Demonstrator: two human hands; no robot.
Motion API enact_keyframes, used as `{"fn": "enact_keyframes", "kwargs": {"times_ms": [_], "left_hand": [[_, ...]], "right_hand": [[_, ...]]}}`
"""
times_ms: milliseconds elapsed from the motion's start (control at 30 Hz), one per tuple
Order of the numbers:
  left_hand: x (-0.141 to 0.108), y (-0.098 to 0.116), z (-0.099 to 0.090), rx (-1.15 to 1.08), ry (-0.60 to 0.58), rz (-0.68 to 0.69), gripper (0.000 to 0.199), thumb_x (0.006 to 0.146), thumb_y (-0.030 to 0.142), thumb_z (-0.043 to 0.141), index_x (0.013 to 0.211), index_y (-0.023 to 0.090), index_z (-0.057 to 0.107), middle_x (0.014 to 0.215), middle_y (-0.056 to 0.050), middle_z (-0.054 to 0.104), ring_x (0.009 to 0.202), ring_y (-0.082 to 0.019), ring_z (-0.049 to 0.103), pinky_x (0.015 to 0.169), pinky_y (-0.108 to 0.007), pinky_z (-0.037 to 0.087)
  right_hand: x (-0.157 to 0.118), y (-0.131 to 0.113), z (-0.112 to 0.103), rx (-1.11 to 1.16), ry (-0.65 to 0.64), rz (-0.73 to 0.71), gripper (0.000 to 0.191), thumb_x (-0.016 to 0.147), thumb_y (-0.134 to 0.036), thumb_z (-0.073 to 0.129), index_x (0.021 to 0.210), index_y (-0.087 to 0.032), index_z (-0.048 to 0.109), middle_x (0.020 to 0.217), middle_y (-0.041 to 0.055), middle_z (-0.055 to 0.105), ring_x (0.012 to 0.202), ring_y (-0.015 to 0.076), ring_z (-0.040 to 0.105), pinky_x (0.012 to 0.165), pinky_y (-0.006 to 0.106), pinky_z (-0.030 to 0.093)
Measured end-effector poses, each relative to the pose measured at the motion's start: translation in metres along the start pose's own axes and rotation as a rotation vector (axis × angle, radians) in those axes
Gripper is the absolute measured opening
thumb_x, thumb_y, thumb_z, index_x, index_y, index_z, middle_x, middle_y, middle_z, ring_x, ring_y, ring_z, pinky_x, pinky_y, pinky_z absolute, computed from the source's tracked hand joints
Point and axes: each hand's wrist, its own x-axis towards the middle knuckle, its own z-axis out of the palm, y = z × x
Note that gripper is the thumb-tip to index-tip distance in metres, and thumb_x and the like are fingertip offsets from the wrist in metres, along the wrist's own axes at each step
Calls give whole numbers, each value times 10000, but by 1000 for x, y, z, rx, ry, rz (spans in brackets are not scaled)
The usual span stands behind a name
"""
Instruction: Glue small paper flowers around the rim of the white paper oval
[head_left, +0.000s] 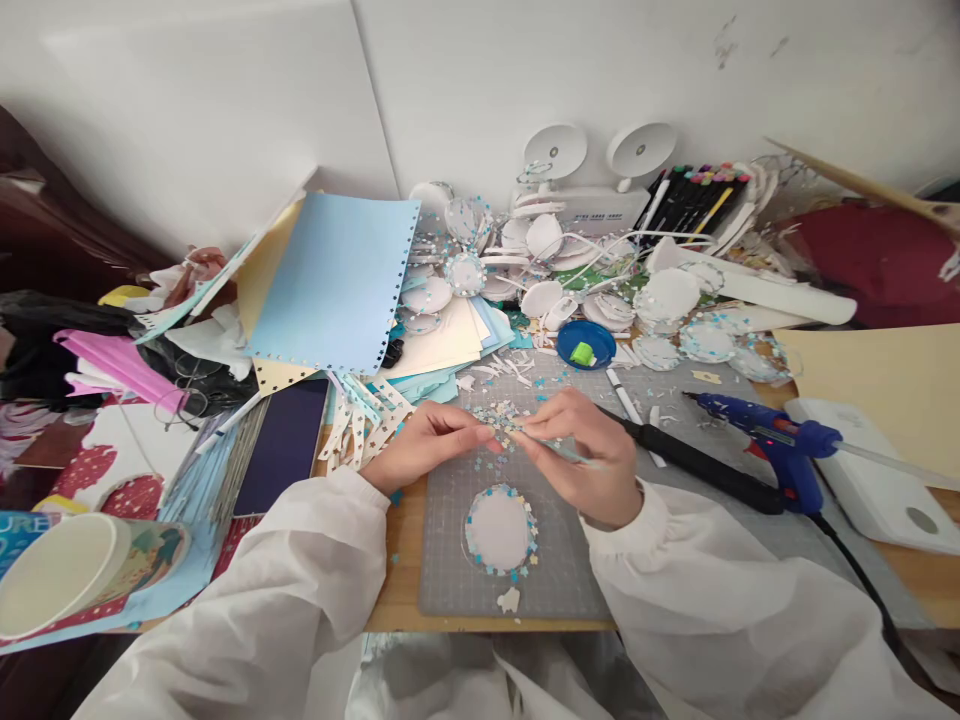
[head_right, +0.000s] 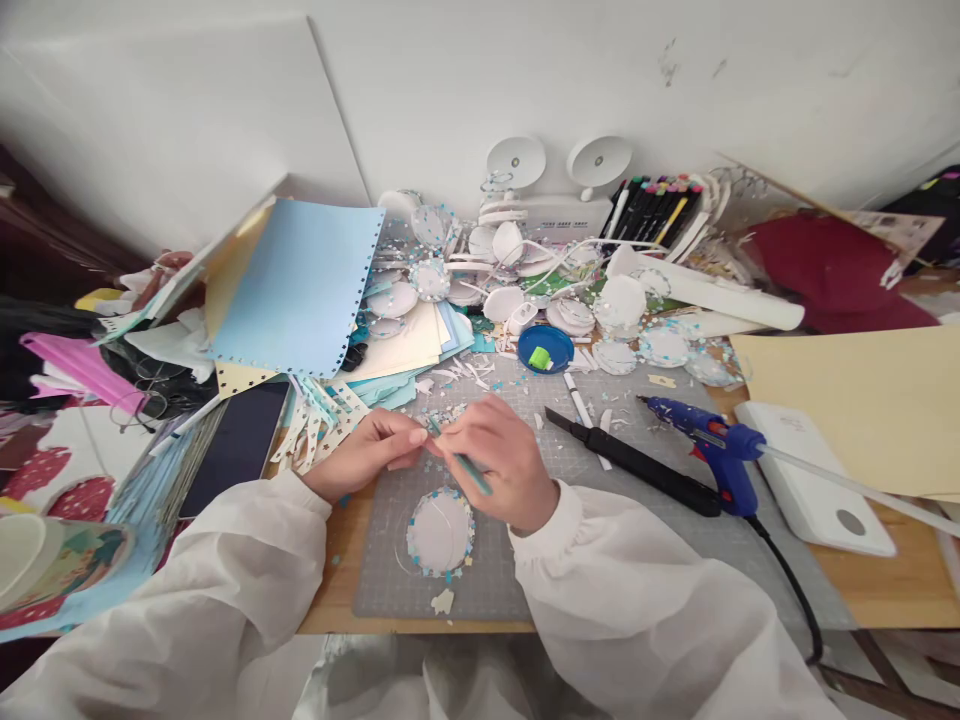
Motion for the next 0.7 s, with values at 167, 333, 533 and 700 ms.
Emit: {"fn": "enact_keyframes", "kwargs": {"times_ms": [167,333,533,700], "left_hand": [[-3,-5,10,-144,-80,29,549,874,489,546,470,135,432,467,38,339,473,-67,260,489,-248,184],[-5,-8,13,-341,-46,15,529,881,450,555,490,146,367,471,57,280,483,-65,216,507,-248,177],[-3,-8,13,-531,-2,-17,499,834,406,609,498,162,331,459,69,246,466,-60,175,497,-242,165],[0,-8,9,-474,34,-28,388,815,415,586,575,110,571,423,83,207,417,-56,155,481,-250,129]], "right_hand": [[8,-9,9,-334,-202,-340,160,826,-39,552,779,-183,602,722,42,633,683,140,521,613,291,430],[8,-19,15,-561,-266,-476,216,851,-50,532,693,-184,591,654,29,592,705,152,499,617,290,401],[19,-31,13,-535,-429,-268,183,857,-65,454,833,-164,605,795,76,634,764,189,526,673,340,438],[12,-78,-26,-331,-405,-130,286,792,-41,443,994,-204,563,907,72,664,848,216,587,748,393,482]]}}
